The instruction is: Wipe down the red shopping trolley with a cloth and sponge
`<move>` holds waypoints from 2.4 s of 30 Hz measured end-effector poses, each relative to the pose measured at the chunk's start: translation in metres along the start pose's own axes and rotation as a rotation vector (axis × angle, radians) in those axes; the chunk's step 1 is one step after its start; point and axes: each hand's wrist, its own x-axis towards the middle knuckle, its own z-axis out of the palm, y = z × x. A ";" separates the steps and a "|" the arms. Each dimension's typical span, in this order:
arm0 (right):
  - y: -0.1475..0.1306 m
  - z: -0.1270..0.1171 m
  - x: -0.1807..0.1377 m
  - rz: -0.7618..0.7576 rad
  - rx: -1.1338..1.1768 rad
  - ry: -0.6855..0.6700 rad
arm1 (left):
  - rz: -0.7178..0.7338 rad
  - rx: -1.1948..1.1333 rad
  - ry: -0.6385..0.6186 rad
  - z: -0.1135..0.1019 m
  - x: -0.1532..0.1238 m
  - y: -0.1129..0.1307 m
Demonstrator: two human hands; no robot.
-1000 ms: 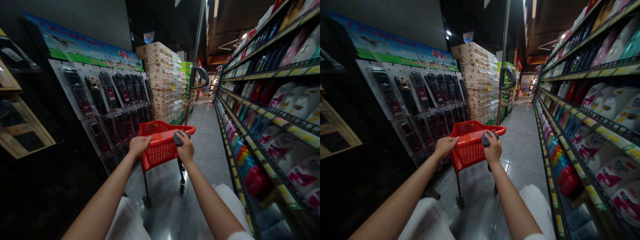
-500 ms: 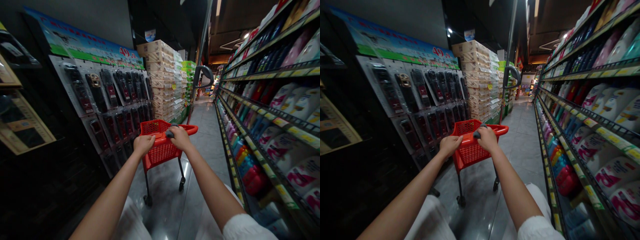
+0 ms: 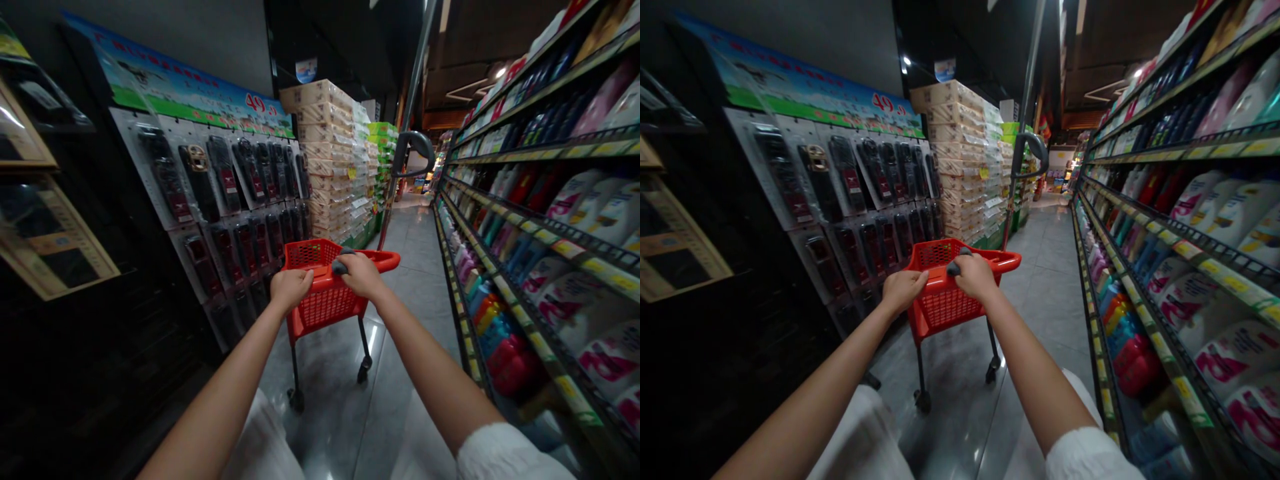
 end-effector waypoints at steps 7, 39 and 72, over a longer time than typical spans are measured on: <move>0.012 -0.004 -0.005 -0.073 0.131 -0.047 | 0.063 -0.006 -0.006 -0.003 -0.002 -0.012; 0.138 -0.013 -0.022 0.330 0.263 0.138 | 0.098 -0.061 -0.023 0.001 0.012 -0.027; 0.014 0.046 -0.043 -0.117 0.228 0.401 | 0.021 0.060 0.019 -0.003 -0.006 0.012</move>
